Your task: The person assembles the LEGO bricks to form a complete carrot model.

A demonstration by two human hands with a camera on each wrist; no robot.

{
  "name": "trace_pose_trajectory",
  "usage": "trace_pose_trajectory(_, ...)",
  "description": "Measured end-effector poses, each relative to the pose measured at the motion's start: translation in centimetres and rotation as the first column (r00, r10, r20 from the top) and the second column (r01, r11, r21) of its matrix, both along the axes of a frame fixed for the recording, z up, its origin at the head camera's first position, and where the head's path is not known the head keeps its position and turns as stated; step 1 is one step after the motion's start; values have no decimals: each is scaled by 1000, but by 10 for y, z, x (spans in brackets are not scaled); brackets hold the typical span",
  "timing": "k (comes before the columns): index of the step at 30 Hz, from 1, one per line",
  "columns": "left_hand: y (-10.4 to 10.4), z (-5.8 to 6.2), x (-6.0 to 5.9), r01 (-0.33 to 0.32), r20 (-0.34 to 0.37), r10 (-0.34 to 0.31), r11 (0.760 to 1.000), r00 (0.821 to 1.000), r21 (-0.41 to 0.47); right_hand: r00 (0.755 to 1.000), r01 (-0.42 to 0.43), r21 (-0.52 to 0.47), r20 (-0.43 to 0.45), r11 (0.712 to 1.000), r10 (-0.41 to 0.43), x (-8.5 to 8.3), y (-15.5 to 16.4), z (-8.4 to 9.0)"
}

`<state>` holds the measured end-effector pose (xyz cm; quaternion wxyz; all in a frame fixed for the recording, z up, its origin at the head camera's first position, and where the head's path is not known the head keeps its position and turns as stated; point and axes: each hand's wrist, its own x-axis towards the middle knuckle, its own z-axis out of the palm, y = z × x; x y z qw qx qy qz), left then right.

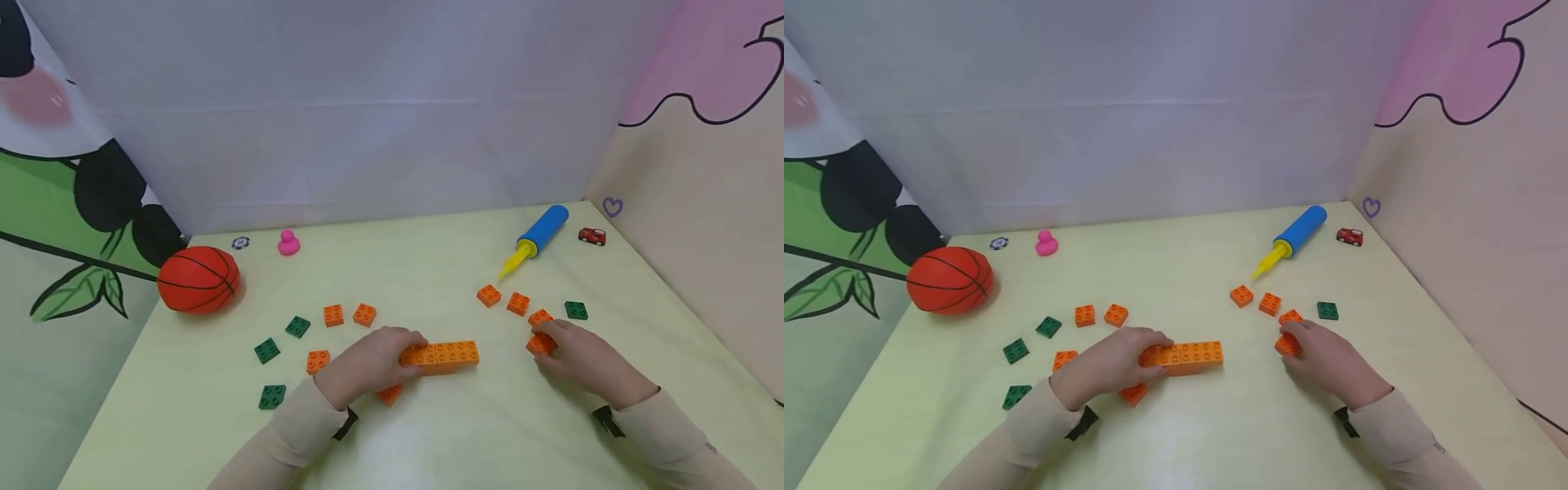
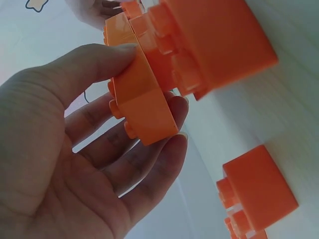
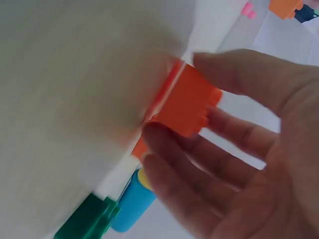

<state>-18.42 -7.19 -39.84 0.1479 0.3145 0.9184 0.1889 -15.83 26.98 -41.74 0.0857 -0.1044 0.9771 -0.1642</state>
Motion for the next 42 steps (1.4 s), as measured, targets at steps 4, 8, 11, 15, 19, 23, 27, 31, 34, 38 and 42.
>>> trace_pose_trajectory(4,0,-3,0,-3,1,3,1000,1000,-7,991,-116,-156,-88,981,103,-5,-11,3)
trace_pose_trajectory(8,-1,-4,0,-6,10,6,1000,1000,-1,964,-260,-332,-142,907,224,-11,-27,5)
trace_pose_trajectory(11,0,-5,1,-7,29,7,1000,1000,7,944,-330,-390,-139,860,299,-15,-38,5)
trace_pose_trajectory(15,1,-4,2,-14,54,13,1000,998,4,927,-372,-387,-112,844,357,-17,-47,2)
trace_pose_trajectory(19,2,-4,2,-8,45,8,1000,999,2,922,-384,-366,-104,848,373,-18,-50,2)
trace_pose_trajectory(23,1,-4,0,-9,33,9,1000,999,6,921,-388,-368,-110,845,375,-19,-51,2)
trace_pose_trajectory(27,1,-3,0,-15,33,15,1000,999,0,919,-375,-434,-60,819,389,-22,-54,-1)
trace_pose_trajectory(31,-1,-2,-1,-19,33,19,1000,999,4,917,-333,-505,25,797,399,-26,-56,-4)
trace_pose_trajectory(34,-2,-2,-1,-19,32,18,1000,999,16,914,-307,-532,68,789,401,-28,-57,-6)
trace_pose_trajectory(38,-2,-4,-2,-17,33,16,1000,999,23,913,-296,-551,77,780,400,-30,-57,-9)
trace_pose_trajectory(42,-2,-6,-4,-24,47,23,1000,999,17,913,-303,-575,54,760,404,-33,-56,-13)
